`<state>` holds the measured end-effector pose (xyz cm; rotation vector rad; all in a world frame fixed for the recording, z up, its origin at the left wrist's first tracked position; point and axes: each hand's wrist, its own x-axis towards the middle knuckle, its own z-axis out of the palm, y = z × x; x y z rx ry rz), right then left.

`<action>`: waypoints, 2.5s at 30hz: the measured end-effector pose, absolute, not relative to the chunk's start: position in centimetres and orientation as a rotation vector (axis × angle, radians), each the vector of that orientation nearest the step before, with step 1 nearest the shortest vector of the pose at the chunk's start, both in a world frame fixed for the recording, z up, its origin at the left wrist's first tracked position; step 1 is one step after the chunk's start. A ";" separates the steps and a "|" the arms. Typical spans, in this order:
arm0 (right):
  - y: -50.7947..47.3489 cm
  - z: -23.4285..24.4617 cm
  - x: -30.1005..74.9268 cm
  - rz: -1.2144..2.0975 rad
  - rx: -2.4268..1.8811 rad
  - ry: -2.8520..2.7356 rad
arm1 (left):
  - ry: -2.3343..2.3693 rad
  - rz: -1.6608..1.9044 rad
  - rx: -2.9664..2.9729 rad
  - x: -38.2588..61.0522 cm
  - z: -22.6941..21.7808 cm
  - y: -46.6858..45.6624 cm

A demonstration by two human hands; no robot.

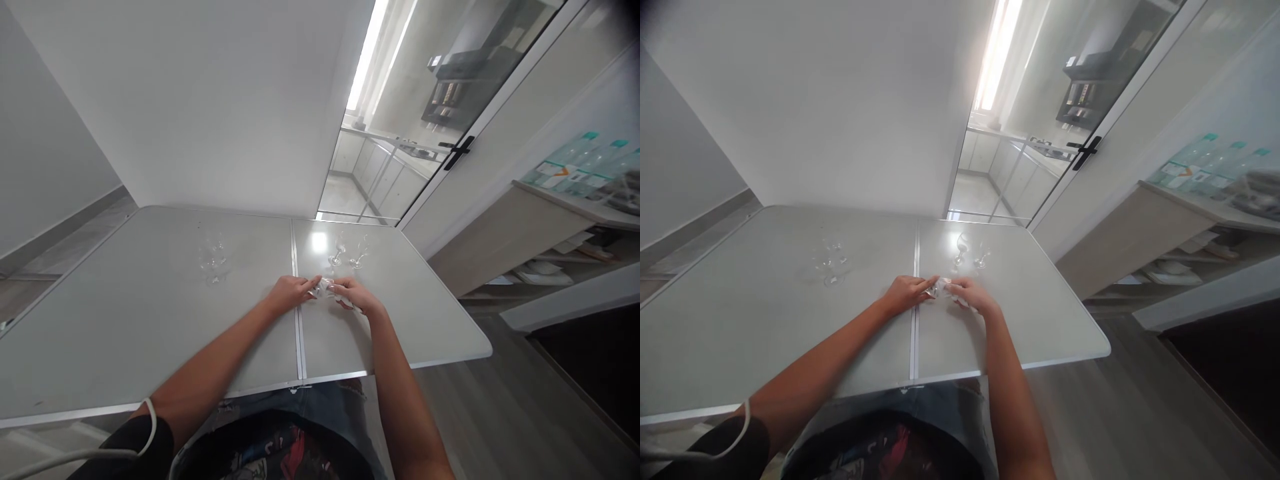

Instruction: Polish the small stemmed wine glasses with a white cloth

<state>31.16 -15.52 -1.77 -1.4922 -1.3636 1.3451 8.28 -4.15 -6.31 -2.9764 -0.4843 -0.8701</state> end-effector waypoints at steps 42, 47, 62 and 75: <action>-15.7 -2.3 30.1 0.564 -1.397 -1.487 | -0.675 -1.168 -2.870 8.2 -6.7 -3.5; -15.8 -1.7 30.1 0.580 -1.407 -1.357 | -0.723 -1.193 -2.851 8.3 -6.7 -3.6; -15.8 -1.8 30.2 0.716 -1.336 -1.339 | -0.717 -1.218 -2.894 8.4 -6.6 -3.8; -15.7 -1.9 29.7 0.826 -1.378 -1.322 | -0.597 -1.197 -2.894 8.3 -6.8 -3.9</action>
